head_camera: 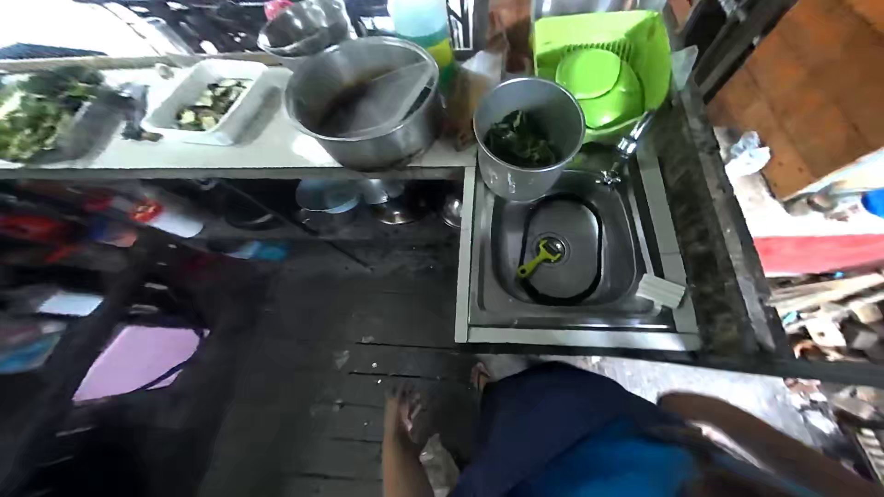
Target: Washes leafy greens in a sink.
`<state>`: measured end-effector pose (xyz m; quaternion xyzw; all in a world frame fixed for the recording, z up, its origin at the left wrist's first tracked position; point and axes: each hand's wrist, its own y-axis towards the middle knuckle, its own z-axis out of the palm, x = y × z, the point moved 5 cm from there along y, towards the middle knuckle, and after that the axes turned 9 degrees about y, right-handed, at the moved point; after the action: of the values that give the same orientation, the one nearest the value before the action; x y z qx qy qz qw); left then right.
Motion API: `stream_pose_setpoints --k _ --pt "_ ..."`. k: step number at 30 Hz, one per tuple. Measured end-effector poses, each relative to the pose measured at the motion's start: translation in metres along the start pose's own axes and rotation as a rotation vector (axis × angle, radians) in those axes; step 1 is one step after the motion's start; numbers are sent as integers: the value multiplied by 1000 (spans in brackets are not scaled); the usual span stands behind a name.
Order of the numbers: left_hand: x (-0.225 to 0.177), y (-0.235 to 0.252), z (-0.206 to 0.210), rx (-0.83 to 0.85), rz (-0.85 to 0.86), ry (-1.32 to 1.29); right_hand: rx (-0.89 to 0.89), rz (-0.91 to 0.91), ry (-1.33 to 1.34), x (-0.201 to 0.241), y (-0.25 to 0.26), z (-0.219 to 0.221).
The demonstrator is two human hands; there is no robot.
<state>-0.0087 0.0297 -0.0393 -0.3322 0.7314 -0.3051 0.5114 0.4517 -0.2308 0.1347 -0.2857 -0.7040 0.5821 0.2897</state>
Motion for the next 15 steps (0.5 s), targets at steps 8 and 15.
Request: stream_pose_setpoints --k 8,15 --pt "-136 31 -51 21 186 101 -630 -341 641 127 12 -144" --pt "-280 -62 15 138 564 67 -786 129 528 130 100 -208"
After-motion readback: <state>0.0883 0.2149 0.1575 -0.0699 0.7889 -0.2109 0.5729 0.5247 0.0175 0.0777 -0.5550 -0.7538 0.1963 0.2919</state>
